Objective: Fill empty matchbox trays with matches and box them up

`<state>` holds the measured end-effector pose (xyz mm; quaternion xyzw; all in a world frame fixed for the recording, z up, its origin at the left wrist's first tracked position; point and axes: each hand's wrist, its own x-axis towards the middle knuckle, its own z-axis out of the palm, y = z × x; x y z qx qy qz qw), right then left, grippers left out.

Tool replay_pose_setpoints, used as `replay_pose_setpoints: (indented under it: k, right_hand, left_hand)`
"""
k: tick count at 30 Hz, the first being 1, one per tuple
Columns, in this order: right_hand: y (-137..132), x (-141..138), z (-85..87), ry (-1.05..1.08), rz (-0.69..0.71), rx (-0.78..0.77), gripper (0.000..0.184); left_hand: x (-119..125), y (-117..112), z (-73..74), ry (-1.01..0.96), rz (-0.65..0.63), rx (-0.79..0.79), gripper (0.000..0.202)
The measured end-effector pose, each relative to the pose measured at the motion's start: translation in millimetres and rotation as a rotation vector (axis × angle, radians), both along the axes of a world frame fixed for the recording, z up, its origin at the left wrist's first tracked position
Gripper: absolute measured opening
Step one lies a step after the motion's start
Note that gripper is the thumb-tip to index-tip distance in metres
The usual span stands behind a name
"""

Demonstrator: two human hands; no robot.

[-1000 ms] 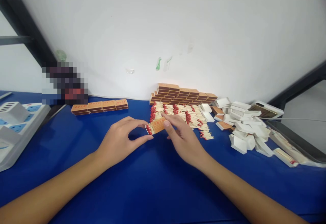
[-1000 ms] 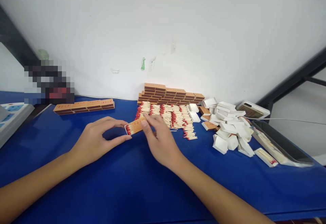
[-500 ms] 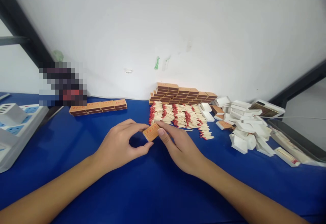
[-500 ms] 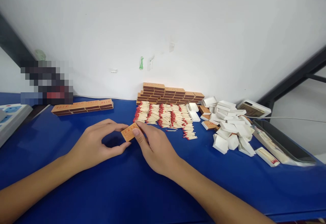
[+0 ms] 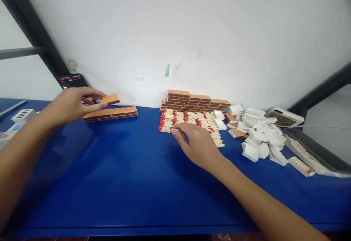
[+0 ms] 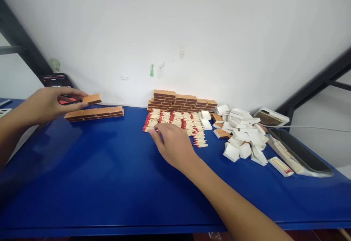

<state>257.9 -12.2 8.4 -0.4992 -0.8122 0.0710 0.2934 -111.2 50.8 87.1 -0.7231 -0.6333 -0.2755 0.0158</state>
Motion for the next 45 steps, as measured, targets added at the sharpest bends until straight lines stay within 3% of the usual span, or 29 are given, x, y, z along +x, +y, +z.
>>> replay_pose_setpoints:
  k: [3, 5, 9, 14, 25, 31, 41, 45]
  right_hand:
    - [0.7, -1.6, -1.7, -0.019, 0.016, 0.002, 0.035]
    - [1.8, -2.5, -3.5, -0.029, 0.023, -0.007, 0.034]
    - [4.7, -2.1, -5.7, -0.03, 0.019, -0.009, 0.029]
    - [5.0, -0.7, -4.4, -0.068, 0.004, -0.001, 0.026]
    - [0.3, -7.7, -2.0, -0.136, -0.007, -0.021, 0.023]
    - [2.3, -6.8, 0.0, -0.143, -0.006, -0.055, 0.022]
    - [1.6, -7.0, -1.6, -0.175, -0.001, -0.058, 0.022]
    - [12.3, 7.4, -0.4, -0.244, -0.037, 0.067, 0.025]
  left_hand:
    - [8.9, 14.8, 0.7, 0.024, -0.075, -0.049, 0.073]
    - [26.9, 32.7, -5.5, 0.045, -0.218, -0.123, 0.065]
    - [60.8, 78.5, -22.3, 0.112, -0.359, -0.186, 0.052]
    - [67.2, 108.4, -40.3, 0.172, -0.426, -0.327, 0.045]
    - [53.5, 121.2, -52.3, 0.266, -0.375, -0.435, 0.057]
    - [45.7, 119.9, -47.7, 0.292, -0.327, -0.458, 0.097]
    - [45.5, 115.7, -41.8, 0.352, -0.307, -0.491, 0.074]
    - [49.4, 106.3, -41.5, 0.315, -0.293, -0.409, 0.092]
